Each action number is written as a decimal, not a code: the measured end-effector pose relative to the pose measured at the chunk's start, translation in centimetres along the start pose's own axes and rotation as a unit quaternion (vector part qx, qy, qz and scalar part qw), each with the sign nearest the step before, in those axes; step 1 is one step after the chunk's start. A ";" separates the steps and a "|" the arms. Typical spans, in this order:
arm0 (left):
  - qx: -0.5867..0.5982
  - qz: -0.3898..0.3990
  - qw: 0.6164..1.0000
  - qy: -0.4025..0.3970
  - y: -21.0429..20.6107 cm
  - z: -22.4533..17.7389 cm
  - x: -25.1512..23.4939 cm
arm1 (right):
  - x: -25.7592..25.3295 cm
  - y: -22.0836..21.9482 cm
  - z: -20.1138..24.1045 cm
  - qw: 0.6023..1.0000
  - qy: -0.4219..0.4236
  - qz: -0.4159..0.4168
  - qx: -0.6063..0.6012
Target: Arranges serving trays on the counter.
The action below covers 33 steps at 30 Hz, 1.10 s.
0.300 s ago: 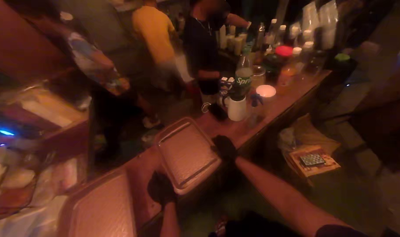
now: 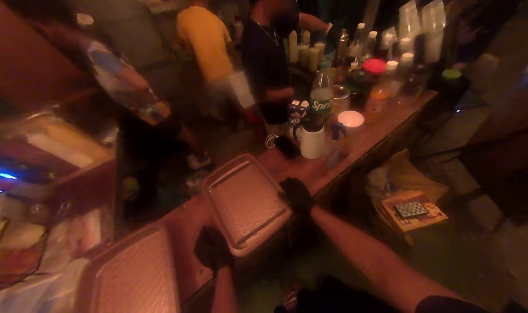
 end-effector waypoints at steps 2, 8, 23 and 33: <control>0.073 0.098 0.986 0.112 2.3 -3.1 -0.4 | 0.0 0.1 0.0 1.000 -0.003 0.000 -0.005; 0.062 0.021 0.997 0.047 -2.2 0.0 -0.6 | -0.2 -0.1 0.1 1.000 -0.005 -0.001 0.002; 0.073 0.021 0.997 0.028 3.7 -8.3 0.4 | -0.9 -0.1 0.1 1.000 -0.019 0.016 -0.005; 0.076 0.045 0.995 -0.036 -6.2 7.2 -2.9 | -0.1 0.1 0.8 1.000 0.009 -0.019 0.006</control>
Point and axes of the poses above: each hand's wrist, its own x-axis away from the middle knuckle, its own y-axis out of the back of the hand, z = x × y, the point moved 2 cm from there along -x, towards the middle knuckle, and after that the axes turned 9 degrees about -y, right-handed, at the moved point
